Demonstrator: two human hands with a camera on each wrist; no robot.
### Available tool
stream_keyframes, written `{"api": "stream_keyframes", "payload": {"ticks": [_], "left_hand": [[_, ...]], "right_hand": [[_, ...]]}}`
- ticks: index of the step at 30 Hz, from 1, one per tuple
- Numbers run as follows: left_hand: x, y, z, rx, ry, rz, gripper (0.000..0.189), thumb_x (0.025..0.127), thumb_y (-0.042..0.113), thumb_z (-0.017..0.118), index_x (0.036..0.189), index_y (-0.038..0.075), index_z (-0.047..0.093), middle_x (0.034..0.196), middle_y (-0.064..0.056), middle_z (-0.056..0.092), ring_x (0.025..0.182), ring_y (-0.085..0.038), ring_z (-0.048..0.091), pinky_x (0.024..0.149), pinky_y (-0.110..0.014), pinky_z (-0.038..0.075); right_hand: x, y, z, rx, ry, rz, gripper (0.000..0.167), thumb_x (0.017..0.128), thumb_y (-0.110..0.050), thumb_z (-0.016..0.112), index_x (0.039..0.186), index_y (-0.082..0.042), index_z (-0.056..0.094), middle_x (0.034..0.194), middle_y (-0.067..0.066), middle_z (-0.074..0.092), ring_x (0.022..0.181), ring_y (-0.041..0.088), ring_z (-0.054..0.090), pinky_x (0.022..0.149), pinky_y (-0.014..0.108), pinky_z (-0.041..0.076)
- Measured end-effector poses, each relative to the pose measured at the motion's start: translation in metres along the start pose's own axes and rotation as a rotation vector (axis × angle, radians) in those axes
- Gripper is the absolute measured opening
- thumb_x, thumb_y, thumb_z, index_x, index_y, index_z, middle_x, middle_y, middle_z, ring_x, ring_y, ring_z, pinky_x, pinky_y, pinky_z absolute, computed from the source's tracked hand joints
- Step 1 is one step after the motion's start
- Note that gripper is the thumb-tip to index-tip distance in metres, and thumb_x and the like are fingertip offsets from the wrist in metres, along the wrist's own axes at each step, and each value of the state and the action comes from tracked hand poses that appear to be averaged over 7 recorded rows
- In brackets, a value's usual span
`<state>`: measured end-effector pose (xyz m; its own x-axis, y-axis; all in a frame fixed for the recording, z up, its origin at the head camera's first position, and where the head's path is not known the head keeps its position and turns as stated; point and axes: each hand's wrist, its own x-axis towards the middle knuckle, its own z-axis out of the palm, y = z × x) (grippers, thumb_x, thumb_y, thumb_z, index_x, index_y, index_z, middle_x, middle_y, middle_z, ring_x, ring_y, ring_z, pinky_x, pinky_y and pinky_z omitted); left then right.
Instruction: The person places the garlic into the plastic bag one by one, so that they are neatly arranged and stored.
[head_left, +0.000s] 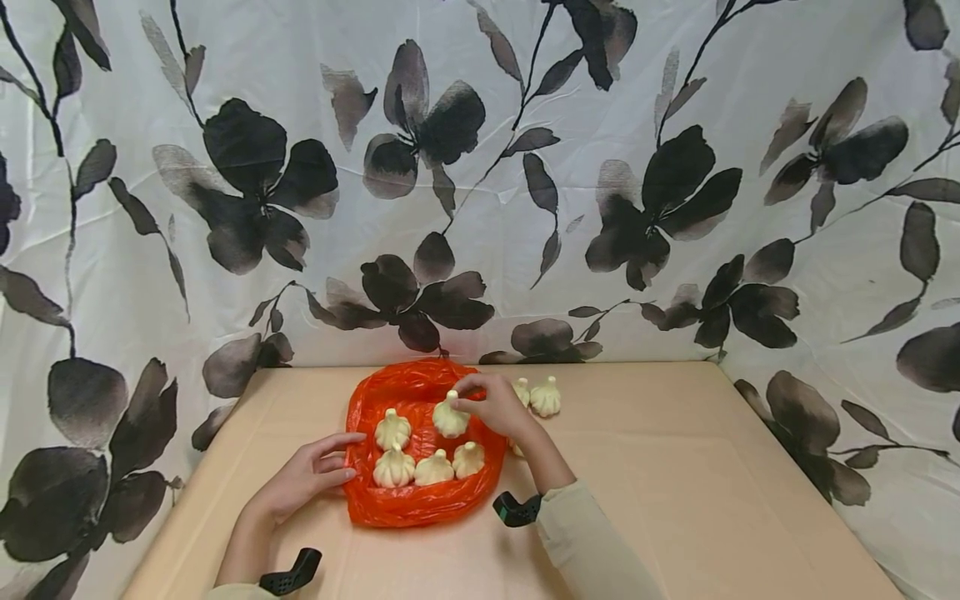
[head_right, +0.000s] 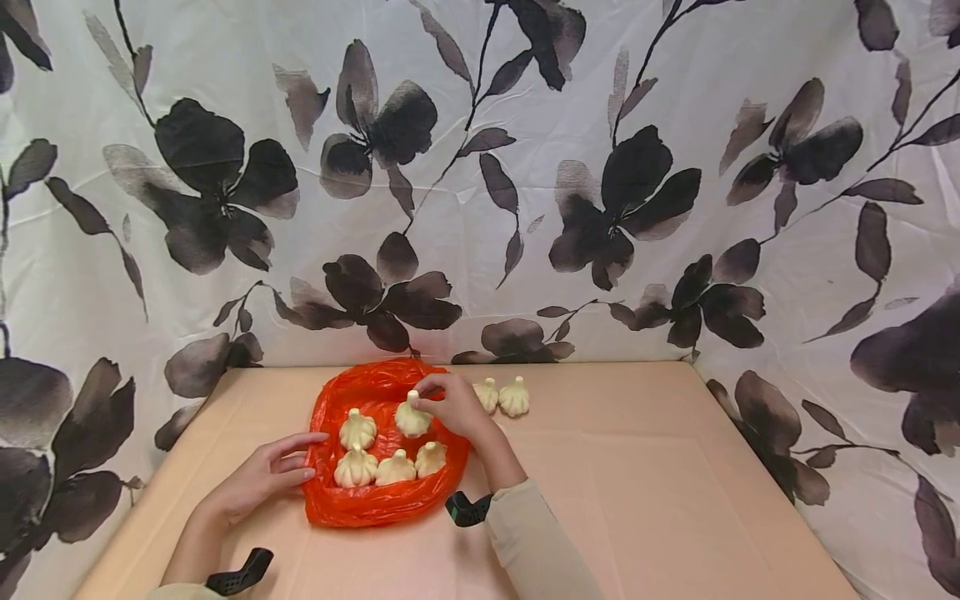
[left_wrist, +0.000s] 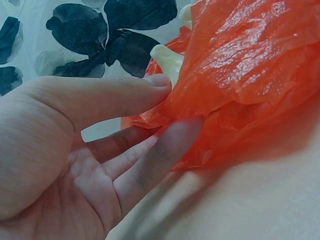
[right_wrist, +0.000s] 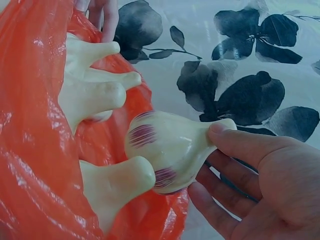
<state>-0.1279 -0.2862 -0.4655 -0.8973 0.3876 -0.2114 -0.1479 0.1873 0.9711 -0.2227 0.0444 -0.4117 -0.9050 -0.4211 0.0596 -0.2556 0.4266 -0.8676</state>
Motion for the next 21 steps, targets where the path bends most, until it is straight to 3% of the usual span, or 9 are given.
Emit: {"api": "stream_keyframes", "payload": {"ticks": [7,13,21], "left_hand": [[0.001,0.0,-0.001,-0.005,-0.005,0.0,0.06,0.094,0.012,0.062,0.146,0.0,0.034,0.112,-0.019,0.066,0.097,-0.02,0.069,0.079,-0.04,0.06],[0.002,0.0,-0.001,0.004,-0.01,0.012,0.06,0.094,0.011,0.061,0.145,-0.002,0.034,0.111,-0.022,0.066,0.096,-0.021,0.069,0.079,-0.04,0.06],[0.001,0.0,-0.002,0.0,0.007,-0.018,0.06,0.094,0.013,0.062,0.146,0.002,0.035,0.115,-0.025,0.063,0.098,-0.022,0.069,0.08,-0.041,0.06]], "right_hand": [[0.005,0.0,0.006,0.037,-0.011,0.009,0.012,0.085,-0.018,0.074,0.096,-0.014,0.073,0.098,0.003,0.067,0.091,0.017,0.063,0.079,0.028,0.058],[0.008,-0.002,0.01,0.023,-0.009,0.015,0.011,0.085,-0.018,0.074,0.095,-0.015,0.072,0.098,0.002,0.067,0.094,0.017,0.063,0.082,0.029,0.058],[0.014,-0.004,0.017,-0.021,-0.012,-0.009,0.011,0.085,-0.02,0.074,0.095,-0.017,0.073,0.094,0.0,0.069,0.091,0.015,0.062,0.082,0.027,0.056]]}}
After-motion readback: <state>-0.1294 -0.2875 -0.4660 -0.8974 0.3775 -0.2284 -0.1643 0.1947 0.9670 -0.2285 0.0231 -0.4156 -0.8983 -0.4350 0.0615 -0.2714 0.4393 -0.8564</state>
